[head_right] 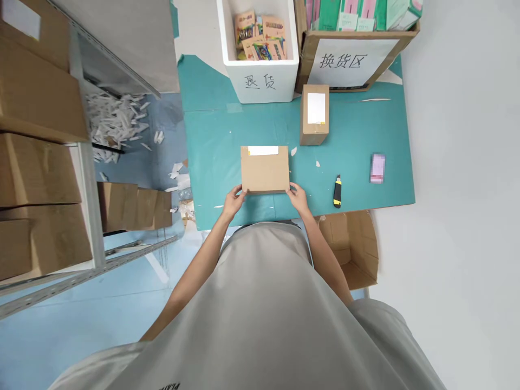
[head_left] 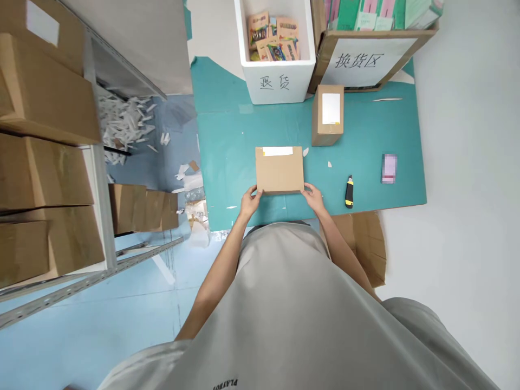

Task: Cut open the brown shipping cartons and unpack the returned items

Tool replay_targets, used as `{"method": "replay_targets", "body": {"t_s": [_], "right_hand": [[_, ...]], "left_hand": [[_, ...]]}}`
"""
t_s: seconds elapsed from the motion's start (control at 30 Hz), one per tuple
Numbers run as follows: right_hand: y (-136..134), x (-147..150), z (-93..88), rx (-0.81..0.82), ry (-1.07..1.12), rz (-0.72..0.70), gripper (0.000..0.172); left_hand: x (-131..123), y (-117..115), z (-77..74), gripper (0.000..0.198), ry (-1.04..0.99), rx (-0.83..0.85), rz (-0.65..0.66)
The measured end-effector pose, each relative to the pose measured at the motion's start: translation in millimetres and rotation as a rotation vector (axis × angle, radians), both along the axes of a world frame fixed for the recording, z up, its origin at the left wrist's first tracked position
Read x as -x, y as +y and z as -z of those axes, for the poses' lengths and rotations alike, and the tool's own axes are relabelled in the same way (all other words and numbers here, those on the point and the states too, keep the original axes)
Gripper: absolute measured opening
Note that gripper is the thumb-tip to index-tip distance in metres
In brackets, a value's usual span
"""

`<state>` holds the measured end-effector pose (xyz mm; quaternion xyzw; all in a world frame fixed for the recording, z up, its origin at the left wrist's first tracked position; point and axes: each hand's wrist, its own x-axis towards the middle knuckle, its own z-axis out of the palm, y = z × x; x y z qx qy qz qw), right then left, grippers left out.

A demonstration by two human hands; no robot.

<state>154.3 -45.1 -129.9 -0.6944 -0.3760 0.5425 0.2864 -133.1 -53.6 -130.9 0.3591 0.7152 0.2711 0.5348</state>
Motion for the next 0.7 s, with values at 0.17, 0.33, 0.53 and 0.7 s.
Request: {"method": "replay_targets", "body": {"t_s": [0.17,0.33,0.53,0.7], "right_hand": [[-5,14,14.3,0.068,-0.125,0.052,0.044],[-4,13,17.4,0.135,-0.193,0.05,0.038],[-9,0,15.3,0.176,-0.194,0.026,0.038],[-20,2,19.9,0.095,-0.228,-0.041,0.059]], "left_hand": [[-1,-15,12.4,0.064,0.087,0.228,-0.085],[2,-14,16.0,0.052,0.045,0.28,-0.113],[2,-8,12.5,0.067,-0.03,0.273,-0.141],[6,-6,7.0,0.068,-0.09,0.259,-0.156]]}}
